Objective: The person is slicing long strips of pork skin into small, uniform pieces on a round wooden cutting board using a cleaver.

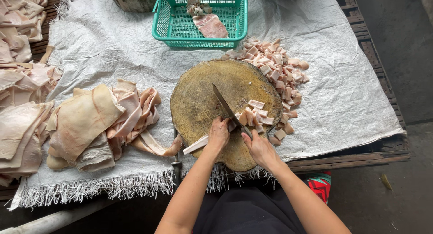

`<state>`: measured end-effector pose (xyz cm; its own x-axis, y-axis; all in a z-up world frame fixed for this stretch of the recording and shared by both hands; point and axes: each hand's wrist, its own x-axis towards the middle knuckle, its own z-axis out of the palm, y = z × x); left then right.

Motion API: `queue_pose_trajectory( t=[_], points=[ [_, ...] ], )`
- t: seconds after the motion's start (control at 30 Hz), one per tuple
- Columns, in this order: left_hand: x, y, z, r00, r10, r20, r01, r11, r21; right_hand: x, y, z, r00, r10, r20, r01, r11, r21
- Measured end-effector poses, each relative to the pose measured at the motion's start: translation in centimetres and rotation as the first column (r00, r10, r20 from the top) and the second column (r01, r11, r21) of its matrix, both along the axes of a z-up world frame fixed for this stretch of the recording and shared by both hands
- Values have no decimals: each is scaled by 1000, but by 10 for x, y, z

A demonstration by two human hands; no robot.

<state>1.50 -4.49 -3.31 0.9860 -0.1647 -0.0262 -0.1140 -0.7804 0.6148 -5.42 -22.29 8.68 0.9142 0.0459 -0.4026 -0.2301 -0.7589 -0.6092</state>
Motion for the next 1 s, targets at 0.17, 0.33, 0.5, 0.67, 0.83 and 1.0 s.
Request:
queue_pose_trajectory(
  t=[0.17, 0.33, 0.5, 0.67, 0.83, 1.0],
  points=[
    [-6, 2, 36, 995, 0, -99, 6, 998, 58, 11, -16, -1, 996, -62, -62, 62, 998, -14],
    [-23, 24, 55, 992, -18, -122, 21, 1000, 17, -2, -11, 4, 999, -34, -25, 34, 999, -23],
    [-35, 44, 41, 995, 87, -45, -93, 987, -134, -43, -23, 14, 998, -46, 37, 45, 999, 15],
    [-24, 31, 27, 983, 124, -138, -144, 978, -149, -90, -49, 28, 994, -112, 10, 112, 994, 11],
    [-13, -1, 25, 997, 78, 11, -77, 995, -64, -96, -49, 31, 974, -228, -18, 228, 974, 19],
    [-8, -6, 24, 995, 94, -16, -94, 996, -6, -101, -44, 36, 984, -173, 48, 173, 985, 12]
  ],
)
